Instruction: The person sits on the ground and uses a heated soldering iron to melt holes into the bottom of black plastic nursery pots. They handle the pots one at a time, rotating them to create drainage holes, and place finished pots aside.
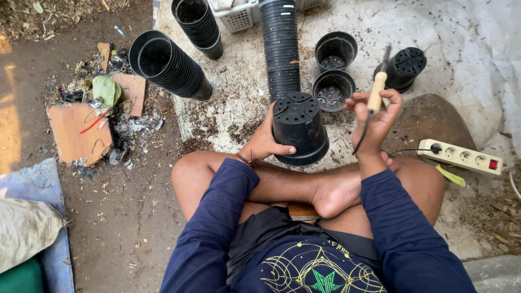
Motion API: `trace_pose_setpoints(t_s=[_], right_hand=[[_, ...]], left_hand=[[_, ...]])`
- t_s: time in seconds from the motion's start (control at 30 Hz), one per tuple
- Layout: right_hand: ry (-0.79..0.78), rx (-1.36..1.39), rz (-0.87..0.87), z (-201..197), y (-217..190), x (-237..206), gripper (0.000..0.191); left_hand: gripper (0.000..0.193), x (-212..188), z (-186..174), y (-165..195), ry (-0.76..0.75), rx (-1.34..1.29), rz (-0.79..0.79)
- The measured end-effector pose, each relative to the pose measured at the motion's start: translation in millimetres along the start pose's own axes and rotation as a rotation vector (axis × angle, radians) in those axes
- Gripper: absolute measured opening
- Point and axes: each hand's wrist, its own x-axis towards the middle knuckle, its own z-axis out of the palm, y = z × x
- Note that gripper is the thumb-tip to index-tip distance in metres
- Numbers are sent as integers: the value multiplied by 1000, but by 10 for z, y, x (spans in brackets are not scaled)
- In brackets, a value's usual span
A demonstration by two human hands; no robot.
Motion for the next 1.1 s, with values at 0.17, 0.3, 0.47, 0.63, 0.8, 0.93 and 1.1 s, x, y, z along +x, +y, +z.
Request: trace_pose_setpoints(t_s=[0.17,0.3,0.47,0.63,0.8,0.93,1.1], right_hand=[[35,117,-16,-275,-173,145,38],[-57,49,38,-218,-285,7,40],[-241,38,155,162,-325,-277,59],[-275,-56,276,224,-393,-278,57],[-218,-71,299,209,-355,-292,48],[-67,-155,251,192,-249,-235,42],[-3,-105,194,68,-170,-145,38]], left_hand=[[135,-38,80,160,74,53,45],[133,-36,140,228,93,133,50],[123,9,187,214,152,370,255],[119,-9,154,205,193,607,401],[116,-31,152,191,174,671,427],[116,-21,172,170,138,666,405],[117,6,143,147,183,613,382]])
